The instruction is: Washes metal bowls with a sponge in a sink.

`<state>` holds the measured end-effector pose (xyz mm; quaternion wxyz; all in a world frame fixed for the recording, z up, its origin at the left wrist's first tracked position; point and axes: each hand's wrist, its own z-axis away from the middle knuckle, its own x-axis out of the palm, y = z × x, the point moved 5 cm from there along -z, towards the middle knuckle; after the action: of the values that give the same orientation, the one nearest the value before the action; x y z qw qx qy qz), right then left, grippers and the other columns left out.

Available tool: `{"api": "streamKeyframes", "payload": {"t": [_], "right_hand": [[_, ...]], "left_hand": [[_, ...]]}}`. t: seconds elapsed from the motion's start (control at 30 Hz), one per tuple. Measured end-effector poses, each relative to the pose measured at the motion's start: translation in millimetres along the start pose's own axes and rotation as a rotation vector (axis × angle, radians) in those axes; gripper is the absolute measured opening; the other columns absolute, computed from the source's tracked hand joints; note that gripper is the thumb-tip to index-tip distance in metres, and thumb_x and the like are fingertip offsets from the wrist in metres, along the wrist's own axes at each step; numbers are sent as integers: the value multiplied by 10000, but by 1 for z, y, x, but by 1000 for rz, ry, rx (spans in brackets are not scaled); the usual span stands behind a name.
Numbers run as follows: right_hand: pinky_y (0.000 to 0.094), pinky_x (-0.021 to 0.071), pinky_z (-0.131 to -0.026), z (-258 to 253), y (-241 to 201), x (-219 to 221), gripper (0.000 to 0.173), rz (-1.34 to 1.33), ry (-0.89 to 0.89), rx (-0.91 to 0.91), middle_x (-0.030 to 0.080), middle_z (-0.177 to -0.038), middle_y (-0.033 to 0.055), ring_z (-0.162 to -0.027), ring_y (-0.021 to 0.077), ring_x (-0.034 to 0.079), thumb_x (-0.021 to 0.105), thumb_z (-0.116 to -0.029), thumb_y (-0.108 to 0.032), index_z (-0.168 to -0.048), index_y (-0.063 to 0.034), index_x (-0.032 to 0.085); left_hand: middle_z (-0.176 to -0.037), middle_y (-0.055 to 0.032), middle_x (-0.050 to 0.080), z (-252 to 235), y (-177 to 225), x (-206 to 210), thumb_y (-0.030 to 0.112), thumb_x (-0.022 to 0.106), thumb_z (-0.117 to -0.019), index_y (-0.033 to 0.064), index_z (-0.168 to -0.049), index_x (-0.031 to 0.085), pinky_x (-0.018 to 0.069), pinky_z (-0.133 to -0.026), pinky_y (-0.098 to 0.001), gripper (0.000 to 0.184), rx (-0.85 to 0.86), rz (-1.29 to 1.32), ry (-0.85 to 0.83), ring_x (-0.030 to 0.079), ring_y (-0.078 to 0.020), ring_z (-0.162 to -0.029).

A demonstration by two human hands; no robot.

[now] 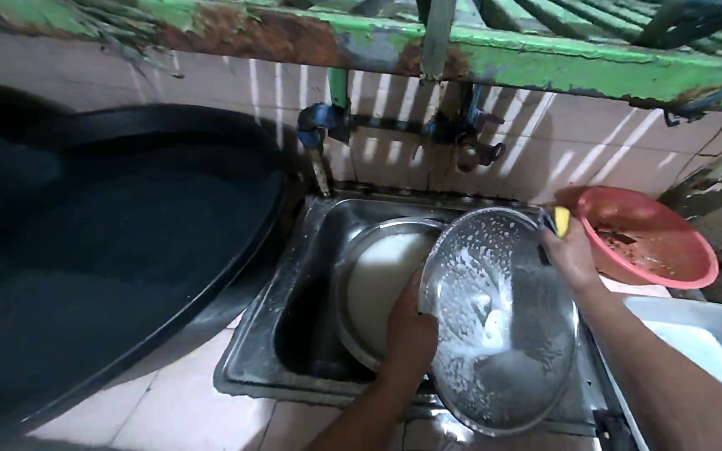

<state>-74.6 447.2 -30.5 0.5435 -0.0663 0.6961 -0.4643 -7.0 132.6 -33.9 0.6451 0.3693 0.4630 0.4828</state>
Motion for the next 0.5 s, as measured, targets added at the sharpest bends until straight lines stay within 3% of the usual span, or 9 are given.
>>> {"api": "streamKeyframes", "payload": {"t": [0.07, 0.13, 0.2, 0.23, 0.3, 0.37, 0.43, 0.5], "right_hand": [[711, 502, -827, 22, 45, 3, 574, 129, -9, 78, 651, -1126, 317, -984, 504, 655, 648, -999, -321, -1441, -20, 441], [719, 466, -924, 49, 66, 5, 550, 313, -44, 93, 669, -1145, 319, -1068, 522, 648, 691, -962, -242, -1423, -11, 500], [688, 468, -988, 70, 69, 8, 519, 438, -43, -165, 650, -1242, 294, -1151, 487, 635, 733, -897, -109, -1375, 18, 575], [664, 415, -1087, 77, 69, 12, 522, 496, -76, -310, 598, -1368, 287, -1286, 468, 570, 755, -868, -78, -1359, 24, 608], [611, 283, -1217, 82, 73, 28, 509, 673, -220, -472, 521, -1492, 257, -1445, 415, 437, 780, -862, -139, -1332, 4, 647], [578, 230, -1246, 92, 78, 51, 516, 845, -417, -415, 497, -1538, 192, -1487, 364, 385, 720, -919, -255, -1388, -62, 626], [582, 286, -1216, 125, 79, 80, 603, 839, -625, -223, 471, -1560, 169, -1466, 353, 413, 647, -959, -343, -1493, -98, 510], [602, 467, -1062, 167, 60, 105, 617, 632, -741, -11, 603, -1408, 162, -1284, 356, 596, 647, -949, -354, -1502, -147, 470]], "left_hand": [[-1510, -141, 508, -4, -11, -6, -139, 544, -886, 169, -1587, 377, 525, -1007, -434, 783, -5, 0, 31, 583, -235, -1281], [-1510, -144, 505, -8, -17, -12, -130, 535, -889, 160, -1589, 367, 531, -999, -429, 776, 12, -5, 52, 589, -233, -1271], [-1505, -139, 513, -9, -15, -16, -116, 539, -913, 167, -1589, 370, 527, -1003, -431, 752, 22, -37, 60, 597, -229, -1261], [-1509, -145, 509, -8, -13, -16, -97, 540, -933, 160, -1594, 359, 518, -1016, -443, 732, 26, -69, 47, 591, -241, -1268], [-1466, -155, 550, -8, -10, -12, -47, 549, -968, 157, -1589, 368, 531, -995, -467, 679, 65, -115, 20, 617, -261, -1224], [-1381, -136, 614, -10, -3, -5, -38, 560, -972, 177, -1561, 420, 561, -921, -463, 643, 90, -103, 17, 658, -245, -1122], [-1412, -103, 599, -11, 0, -2, -62, 548, -962, 194, -1562, 420, 548, -971, -447, 665, 80, -74, 5, 639, -212, -1186], [-1443, -90, 583, -14, -2, 0, -71, 552, -952, 193, -1565, 419, 545, -986, -437, 680, 95, -31, 12, 628, -196, -1213]]}}
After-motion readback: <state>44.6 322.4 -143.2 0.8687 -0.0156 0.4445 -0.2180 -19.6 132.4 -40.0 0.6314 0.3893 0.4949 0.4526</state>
